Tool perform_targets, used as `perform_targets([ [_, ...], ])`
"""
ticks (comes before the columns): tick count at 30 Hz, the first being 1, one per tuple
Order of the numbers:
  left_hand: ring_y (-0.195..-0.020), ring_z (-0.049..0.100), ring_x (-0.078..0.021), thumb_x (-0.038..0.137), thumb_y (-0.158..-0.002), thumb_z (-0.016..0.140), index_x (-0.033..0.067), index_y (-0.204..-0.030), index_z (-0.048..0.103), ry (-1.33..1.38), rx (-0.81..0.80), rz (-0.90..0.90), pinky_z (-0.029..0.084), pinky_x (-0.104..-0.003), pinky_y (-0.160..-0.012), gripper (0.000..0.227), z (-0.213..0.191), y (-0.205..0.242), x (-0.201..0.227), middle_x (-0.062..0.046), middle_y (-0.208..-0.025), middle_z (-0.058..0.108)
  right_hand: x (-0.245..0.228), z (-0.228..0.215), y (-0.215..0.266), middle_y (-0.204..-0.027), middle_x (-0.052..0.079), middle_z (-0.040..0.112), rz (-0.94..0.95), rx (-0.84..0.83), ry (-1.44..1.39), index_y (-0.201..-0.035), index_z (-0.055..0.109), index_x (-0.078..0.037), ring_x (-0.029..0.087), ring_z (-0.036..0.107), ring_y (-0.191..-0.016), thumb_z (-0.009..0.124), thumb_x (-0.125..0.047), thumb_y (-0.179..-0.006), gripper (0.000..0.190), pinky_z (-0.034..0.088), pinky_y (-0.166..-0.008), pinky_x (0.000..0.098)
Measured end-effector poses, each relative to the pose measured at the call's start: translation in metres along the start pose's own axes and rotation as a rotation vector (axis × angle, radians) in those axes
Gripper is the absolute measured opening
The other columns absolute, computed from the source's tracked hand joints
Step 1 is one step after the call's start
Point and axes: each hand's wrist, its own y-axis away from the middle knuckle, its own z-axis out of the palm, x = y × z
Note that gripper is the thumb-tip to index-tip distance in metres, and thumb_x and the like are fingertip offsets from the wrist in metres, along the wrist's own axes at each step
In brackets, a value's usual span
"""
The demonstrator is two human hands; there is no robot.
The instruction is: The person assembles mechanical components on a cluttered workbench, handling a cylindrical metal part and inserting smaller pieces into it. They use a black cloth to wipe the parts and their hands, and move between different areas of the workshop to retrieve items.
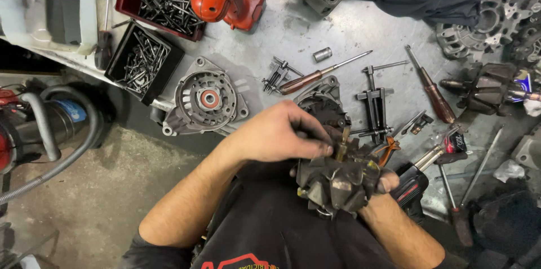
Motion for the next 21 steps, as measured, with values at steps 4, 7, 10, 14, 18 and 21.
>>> perform_targets([
  [4,-0.077,0.068,-0.0049,0.019,-0.085,0.081,0.0036,-0.098,0.081,0.113,-0.001,-0.053,0.058,-0.025,-0.075,0.021,0.001,-0.006,-0.012,-0.001,-0.085,0.079,0.002,-0.014,0.002,-0.14,0.034,0.059,0.098,-0.084,0.092,-0.149,0.044,0.013,0.047,0.062,-0.127,0.085,-0.055,-0.063,0.117,0.049,-0.111,0.0582],
  [7,-0.078,0.067,-0.0034,0.023,-0.09,0.078,0.004,-0.105,0.079,0.296,0.234,-0.155,0.057,-0.025,-0.073,0.024,0.012,-0.004,-0.02,0.002,-0.087,0.076,-0.003,0.006,-0.007,-0.136,0.036,0.06,0.038,0.036,0.138,-0.149,0.046,0.008,0.047,0.064,-0.116,0.085,-0.057,-0.059,0.118,0.053,-0.093,0.0566],
  [10,-0.081,0.064,-0.0034,0.023,-0.096,0.077,0.0026,-0.107,0.078,0.175,0.379,-0.043,0.056,-0.025,-0.076,0.023,0.016,0.004,-0.035,0.001,-0.087,0.074,-0.011,0.02,-0.012,-0.14,0.034,0.057,-0.007,0.028,0.148,-0.151,0.041,0.008,0.045,0.062,-0.121,0.086,-0.057,-0.058,0.122,0.051,-0.099,0.0556],
  [14,-0.074,0.062,-0.0055,0.022,-0.091,0.079,0.003,-0.104,0.078,0.116,0.408,-0.065,0.053,-0.025,-0.069,0.023,0.017,0.007,-0.018,0.0,-0.083,0.075,-0.018,0.033,-0.015,-0.146,0.032,0.053,-0.057,0.026,0.159,-0.154,0.034,0.008,0.042,0.059,-0.128,0.088,-0.057,-0.056,0.129,0.048,-0.108,0.0541],
  [18,-0.079,0.07,-0.0059,0.024,-0.088,0.081,0.0051,-0.101,0.08,0.039,0.309,0.009,0.058,-0.025,-0.074,0.023,0.01,0.003,0.007,-0.002,-0.087,0.079,-0.021,0.024,-0.013,-0.152,0.028,0.048,-0.086,0.011,0.172,-0.157,0.027,0.008,0.04,0.056,-0.136,0.089,-0.055,-0.054,0.136,0.045,-0.117,0.0521],
  [21,-0.075,0.072,-0.0071,0.025,-0.084,0.082,0.0088,-0.1,0.081,0.008,0.146,-0.063,0.058,-0.025,-0.072,0.023,0.005,-0.005,0.017,-0.003,-0.085,0.081,-0.024,0.009,-0.007,-0.153,0.028,0.048,-0.098,0.011,0.191,-0.157,0.026,0.009,0.039,0.055,-0.137,0.089,-0.051,-0.053,0.136,0.044,-0.118,0.051],
])
